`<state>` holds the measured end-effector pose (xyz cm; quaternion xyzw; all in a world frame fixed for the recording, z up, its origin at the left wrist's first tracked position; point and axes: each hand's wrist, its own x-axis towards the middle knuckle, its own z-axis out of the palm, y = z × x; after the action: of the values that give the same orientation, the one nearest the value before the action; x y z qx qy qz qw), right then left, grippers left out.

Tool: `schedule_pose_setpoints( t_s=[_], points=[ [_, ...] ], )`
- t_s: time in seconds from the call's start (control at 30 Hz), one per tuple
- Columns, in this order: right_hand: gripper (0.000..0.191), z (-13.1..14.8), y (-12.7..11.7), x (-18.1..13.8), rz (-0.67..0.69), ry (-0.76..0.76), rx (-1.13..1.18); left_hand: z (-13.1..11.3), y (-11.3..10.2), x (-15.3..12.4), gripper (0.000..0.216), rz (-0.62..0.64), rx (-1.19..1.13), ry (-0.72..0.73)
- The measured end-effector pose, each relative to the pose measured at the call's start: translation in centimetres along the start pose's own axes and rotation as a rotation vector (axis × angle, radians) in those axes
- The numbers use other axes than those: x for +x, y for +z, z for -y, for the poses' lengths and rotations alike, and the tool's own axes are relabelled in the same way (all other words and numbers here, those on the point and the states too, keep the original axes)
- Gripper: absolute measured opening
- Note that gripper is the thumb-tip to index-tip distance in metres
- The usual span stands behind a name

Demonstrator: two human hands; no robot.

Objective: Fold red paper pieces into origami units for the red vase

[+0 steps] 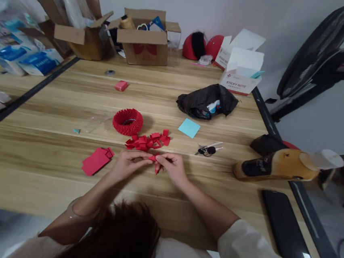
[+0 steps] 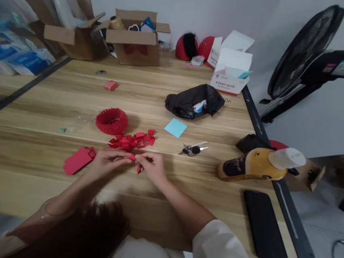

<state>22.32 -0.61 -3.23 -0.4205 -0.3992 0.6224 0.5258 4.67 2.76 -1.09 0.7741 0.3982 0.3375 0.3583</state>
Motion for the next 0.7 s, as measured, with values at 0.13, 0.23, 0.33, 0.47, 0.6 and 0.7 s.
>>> schedule_pose_setpoints(
  t_s=[0.13,0.23,0.33,0.47,0.6,0.7],
  points=[
    [0.034,0.08,-0.06,-0.11,-0.003,0.034,-0.023,-0.51,0.04,0.04,0.015,-0.033,0.095,0.135],
    [0.033,-0.03,0.02,-0.19,-0.016,0.043,-0.049,-0.61,0.01,0.05,0.013,-0.037,0.159,0.229],
    [0.034,0.07,0.18,-0.20,-0.005,0.053,-0.033,-0.42,-0.17,0.08,0.012,-0.035,0.192,0.283],
    [0.029,0.40,0.27,-0.12,-0.029,0.053,0.065,-0.05,-0.42,0.11,0.013,-0.081,0.224,0.280],
    [0.027,0.38,0.10,-0.05,-0.016,0.050,0.094,-0.03,-0.48,0.11,0.014,-0.067,0.213,0.284],
    [0.027,0.10,0.03,-0.09,0.003,0.064,0.115,-0.17,-0.60,0.20,0.015,-0.044,0.189,0.276]
  ],
)
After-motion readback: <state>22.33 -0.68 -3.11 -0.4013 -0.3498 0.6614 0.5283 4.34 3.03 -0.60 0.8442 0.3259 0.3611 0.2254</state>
